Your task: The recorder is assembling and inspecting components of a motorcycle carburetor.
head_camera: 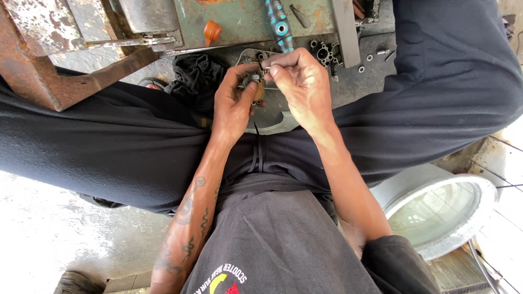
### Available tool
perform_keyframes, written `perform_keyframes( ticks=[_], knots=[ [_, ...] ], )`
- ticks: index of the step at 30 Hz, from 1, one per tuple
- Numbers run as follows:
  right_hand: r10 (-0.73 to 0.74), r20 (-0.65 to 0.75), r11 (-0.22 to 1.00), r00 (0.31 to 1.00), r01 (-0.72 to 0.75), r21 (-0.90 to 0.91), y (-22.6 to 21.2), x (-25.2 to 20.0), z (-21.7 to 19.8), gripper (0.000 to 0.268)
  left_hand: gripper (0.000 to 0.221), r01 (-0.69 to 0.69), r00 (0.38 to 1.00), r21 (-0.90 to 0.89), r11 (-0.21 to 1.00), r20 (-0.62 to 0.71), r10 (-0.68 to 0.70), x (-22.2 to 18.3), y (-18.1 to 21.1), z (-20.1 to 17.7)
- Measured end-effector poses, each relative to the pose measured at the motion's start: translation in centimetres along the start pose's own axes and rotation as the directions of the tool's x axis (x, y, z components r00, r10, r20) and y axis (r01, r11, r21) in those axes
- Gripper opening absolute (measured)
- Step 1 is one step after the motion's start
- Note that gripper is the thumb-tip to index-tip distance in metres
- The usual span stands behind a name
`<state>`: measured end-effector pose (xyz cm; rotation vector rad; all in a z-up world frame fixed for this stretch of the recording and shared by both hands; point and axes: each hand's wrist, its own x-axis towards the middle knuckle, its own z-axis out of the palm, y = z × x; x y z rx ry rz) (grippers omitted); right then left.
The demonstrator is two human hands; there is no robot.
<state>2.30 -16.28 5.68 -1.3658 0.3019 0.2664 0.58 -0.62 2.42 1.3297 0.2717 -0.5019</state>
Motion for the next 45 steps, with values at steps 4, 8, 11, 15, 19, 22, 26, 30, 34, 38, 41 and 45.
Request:
perform_keyframes(
  ticks=[4, 8, 11, 15, 19, 22, 26, 30, 34, 38, 41, 45],
  knots=[
    [-0.046, 0.071, 0.998, 0.996, 0.048, -0.034, -0.6, 0.5, 0.3, 0.013, 0.024, 0.064, 0.997, 0.064, 0.996, -0.038, -0.062, -0.1, -0.5, -0.1],
    [-0.069, 0.128, 0.905, 0.989, 0.116, -0.409, -1.7, 0.8, 0.7, 0.01, 0.018, 0.029, 1.0, -0.098, 0.995, 0.014, -0.028, 0.2, -1.5, -0.2],
    [-0.072, 0.193, 0.858, 0.979, 0.16, -0.489, -1.8, 1.1, 0.6, 0.007, 0.015, 0.038, 0.999, -0.085, 0.996, -0.004, -0.038, 0.1, -1.7, -0.3],
    [-0.036, 0.203, 0.842, 0.978, 0.139, -0.522, -1.4, 1.7, 0.1, 0.006, 0.016, 0.043, 0.999, -0.089, 0.995, -0.011, -0.044, 0.2, -1.9, -0.3],
    [0.004, 0.193, 0.827, 0.981, 0.105, -0.552, -1.8, 2.0, 0.0, 0.008, 0.017, 0.062, 0.998, -0.071, 0.996, -0.014, -0.063, 0.1, -1.4, -0.3],
    [-0.003, 0.21, 0.792, 0.978, 0.13, -0.597, -1.8, 2.2, -0.2, 0.007, 0.019, 0.029, 0.999, -0.069, 0.997, -0.014, -0.03, 0.2, -1.6, -0.3],
    [-0.019, 0.273, 0.739, 0.962, 0.197, -0.644, -1.8, 2.3, -0.2, 0.006, 0.024, 0.023, 1.0, -0.086, 0.996, -0.006, -0.023, 0.1, -1.6, -0.4],
    [-0.036, 0.324, 0.672, 0.945, 0.263, -0.693, -1.9, 2.3, -0.3, 0.007, 0.023, 0.05, 0.999, -0.099, 0.994, -0.011, -0.051, 0.1, -1.6, -0.3],
    [-0.06, 0.334, 0.587, 0.941, 0.304, -0.751, -2.1, 2.0, -0.1, 0.005, 0.024, 0.06, 0.998, -0.083, 0.995, -0.022, -0.062, 0.1, -1.7, -0.2],
    [-0.09, 0.388, 0.372, 0.917, 0.393, -0.841, -1.8, 1.8, 0.0, 0.001, 0.019, 0.091, 0.995, -0.065, 0.994, -0.029, -0.093, 0.2, -1.9, -0.2],
    [-0.078, 0.423, 0.244, 0.903, 0.429, -0.87, -1.6, 1.6, 0.2, 0.002, 0.018, 0.113, 0.992, -0.063, 0.992, -0.045, -0.116, 0.1, -1.7, -0.1],
    [-0.08, 0.432, 0.246, 0.898, 0.438, -0.865, -1.4, 1.6, 0.3, 0.006, 0.022, 0.204, 0.975, -0.015, 0.979, -0.089, -0.204, 0.0, -0.8, -0.1]
  ],
)
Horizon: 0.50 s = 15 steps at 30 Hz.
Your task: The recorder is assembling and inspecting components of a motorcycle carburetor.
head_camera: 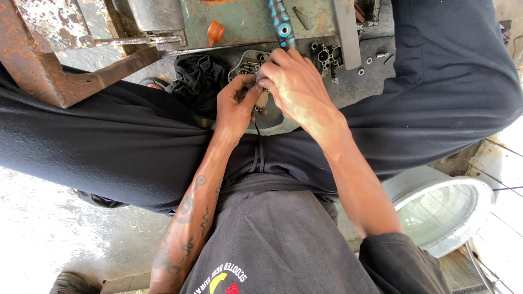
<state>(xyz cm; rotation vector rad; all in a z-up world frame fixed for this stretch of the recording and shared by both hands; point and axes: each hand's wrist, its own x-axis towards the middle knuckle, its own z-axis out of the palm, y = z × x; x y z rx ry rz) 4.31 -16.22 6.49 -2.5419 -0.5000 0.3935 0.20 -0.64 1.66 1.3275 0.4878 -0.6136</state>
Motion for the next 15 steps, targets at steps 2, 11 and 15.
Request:
perform_keyframes(
  ticks=[2, 11, 15],
  knots=[
    [0.008, -0.02, 0.998, 1.0, -0.006, 0.067, -0.2, 0.0, -0.3, 0.004, 0.021, -0.004, 1.0, -0.041, 0.999, 0.005, 0.004, 0.0, -0.1, -0.2],
    [0.116, -0.085, 0.87, 0.99, -0.059, 0.489, -0.8, -0.1, -1.3, 0.019, 0.02, -0.032, 0.998, -0.191, 0.981, 0.051, 0.043, -0.1, 0.3, -0.5],
    [0.219, -0.162, 0.776, 0.962, -0.071, 0.627, -0.5, -0.3, -1.6, 0.017, 0.024, -0.089, 0.99, -0.188, 0.978, 0.087, 0.107, -0.4, 0.7, -0.5]
  ],
)
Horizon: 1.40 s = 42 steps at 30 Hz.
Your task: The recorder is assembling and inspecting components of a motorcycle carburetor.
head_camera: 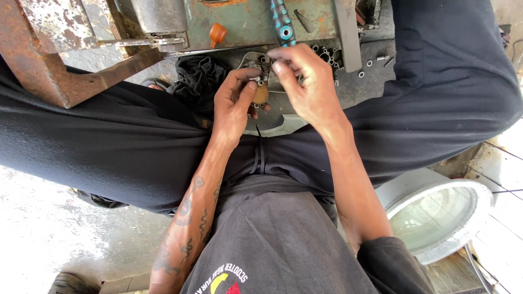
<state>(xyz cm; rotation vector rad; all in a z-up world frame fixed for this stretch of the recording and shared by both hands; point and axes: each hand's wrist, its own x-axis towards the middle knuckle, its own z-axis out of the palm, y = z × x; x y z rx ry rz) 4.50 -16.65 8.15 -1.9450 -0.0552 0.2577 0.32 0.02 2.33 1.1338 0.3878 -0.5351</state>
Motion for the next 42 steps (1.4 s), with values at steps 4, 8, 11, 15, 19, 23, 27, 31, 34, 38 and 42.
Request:
perform_keyframes(
  ticks=[4, 8, 11, 15, 19, 23, 27, 31, 34, 38, 42],
  knots=[
    [0.036, -0.06, 0.999, 0.998, -0.036, -0.005, 0.3, -0.3, -0.2, 0.015, 0.033, -0.054, 0.998, 0.042, 0.998, 0.01, 0.054, -0.6, 1.0, 0.2],
    [-0.049, -0.076, 0.99, 0.996, 0.038, -0.138, -0.3, 0.9, 0.3, 0.017, 0.062, -0.055, 0.997, -0.01, 0.998, -0.052, 0.054, -1.9, 0.8, -0.4],
    [-0.198, -0.036, 0.922, 0.98, 0.173, -0.347, 0.6, 3.3, 2.0, 0.022, 0.062, -0.01, 0.996, -0.071, 0.997, -0.088, 0.004, -2.3, 2.1, -0.6],
    [-0.395, 0.082, 0.73, 0.915, 0.367, -0.576, 2.1, 6.7, 4.9, 0.037, 0.051, -0.02, 0.995, -0.157, 0.987, -0.1, 0.005, -2.6, 3.0, -0.6],
    [-0.388, 0.199, 0.662, 0.9, 0.422, -0.62, 1.3, 7.7, 5.9, 0.04, 0.053, -0.071, 0.989, -0.173, 0.982, -0.138, 0.047, -2.8, 2.6, -1.2],
    [-0.365, 0.119, 0.809, 0.923, 0.378, -0.451, -0.2, 6.7, 5.0, 0.027, 0.049, -0.146, 0.98, -0.299, 0.943, -0.175, 0.096, -2.3, 1.6, -1.9],
    [-0.315, -0.107, 0.948, 0.943, 0.307, -0.085, -1.0, 2.9, 3.6, 0.015, 0.053, -0.237, 0.952, -0.296, 0.925, -0.26, 0.161, -1.9, 1.2, -2.1],
    [-0.155, -0.034, 0.986, 0.987, 0.157, 0.06, 3.6, -2.1, 4.2, 0.026, 0.043, -0.313, 0.922, -0.246, 0.917, -0.309, 0.232, -0.6, -0.6, -2.6],
    [0.307, 0.164, 0.933, 0.938, -0.262, -0.245, 7.3, -3.0, 5.2, 0.021, 0.042, -0.309, 0.913, -0.216, 0.926, -0.34, 0.225, -0.2, -0.7, -2.3],
    [0.297, 0.285, 0.906, 0.911, -0.175, -0.385, 12.7, -1.3, 8.2, 0.031, 0.043, -0.29, 0.908, -0.162, 0.943, -0.359, 0.218, -0.2, -1.1, -2.4],
    [0.377, 0.355, 0.822, 0.856, -0.132, -0.554, 20.4, 0.8, 12.0, 0.026, 0.043, -0.309, 0.9, -0.152, 0.939, -0.366, 0.237, -0.2, -1.1, -2.5]
  ],
)
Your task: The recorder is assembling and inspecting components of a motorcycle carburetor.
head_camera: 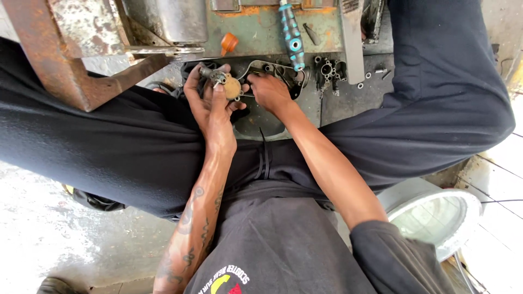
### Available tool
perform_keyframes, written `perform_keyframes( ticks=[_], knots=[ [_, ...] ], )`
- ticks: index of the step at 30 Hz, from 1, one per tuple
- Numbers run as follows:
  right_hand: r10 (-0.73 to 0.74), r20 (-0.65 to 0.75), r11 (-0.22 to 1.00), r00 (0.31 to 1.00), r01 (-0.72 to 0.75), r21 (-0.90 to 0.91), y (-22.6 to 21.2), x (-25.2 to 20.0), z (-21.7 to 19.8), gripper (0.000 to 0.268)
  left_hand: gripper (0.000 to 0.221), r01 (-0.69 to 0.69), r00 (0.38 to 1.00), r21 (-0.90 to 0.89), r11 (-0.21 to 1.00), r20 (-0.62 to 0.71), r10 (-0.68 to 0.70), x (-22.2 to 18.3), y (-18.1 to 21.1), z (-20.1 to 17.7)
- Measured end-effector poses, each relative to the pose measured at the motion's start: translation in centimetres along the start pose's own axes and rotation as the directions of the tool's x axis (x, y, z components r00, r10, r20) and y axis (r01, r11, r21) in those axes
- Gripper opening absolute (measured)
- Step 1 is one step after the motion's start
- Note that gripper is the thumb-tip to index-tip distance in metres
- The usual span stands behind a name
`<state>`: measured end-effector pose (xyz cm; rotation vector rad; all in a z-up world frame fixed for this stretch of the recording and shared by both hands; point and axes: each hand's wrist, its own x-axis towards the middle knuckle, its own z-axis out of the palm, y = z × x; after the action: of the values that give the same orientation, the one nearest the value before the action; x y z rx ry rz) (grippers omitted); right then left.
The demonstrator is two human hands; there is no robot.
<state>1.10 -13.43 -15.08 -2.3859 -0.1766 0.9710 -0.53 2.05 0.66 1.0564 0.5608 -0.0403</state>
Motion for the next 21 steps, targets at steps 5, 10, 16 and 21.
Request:
perform_keyframes(
  ticks=[5, 10, 16, 21],
  knots=[
    [-0.045, 0.017, 0.993, 0.999, 0.046, -0.109, -0.6, 0.9, -0.2, 0.014, 0.044, 0.0, 0.999, 0.006, 1.0, -0.038, 0.0, -0.1, 0.2, 0.1],
    [-0.051, -0.042, 0.985, 0.998, 0.043, -0.165, 1.1, 1.5, 2.8, 0.015, 0.045, 0.041, 0.998, 0.024, 0.999, -0.047, -0.04, 0.1, 0.4, 0.5],
    [-0.028, -0.073, 0.987, 0.997, 0.016, -0.157, 1.1, 0.9, 2.4, 0.023, 0.044, 0.019, 1.0, -0.023, 1.0, 0.01, -0.018, 0.4, -0.6, -0.4],
    [-0.013, -0.058, 0.997, 0.998, 0.008, -0.08, -2.1, -2.2, -1.5, 0.033, 0.046, 0.021, 1.0, -0.009, 1.0, 0.002, -0.021, 0.4, -0.5, -0.4]
  ],
)
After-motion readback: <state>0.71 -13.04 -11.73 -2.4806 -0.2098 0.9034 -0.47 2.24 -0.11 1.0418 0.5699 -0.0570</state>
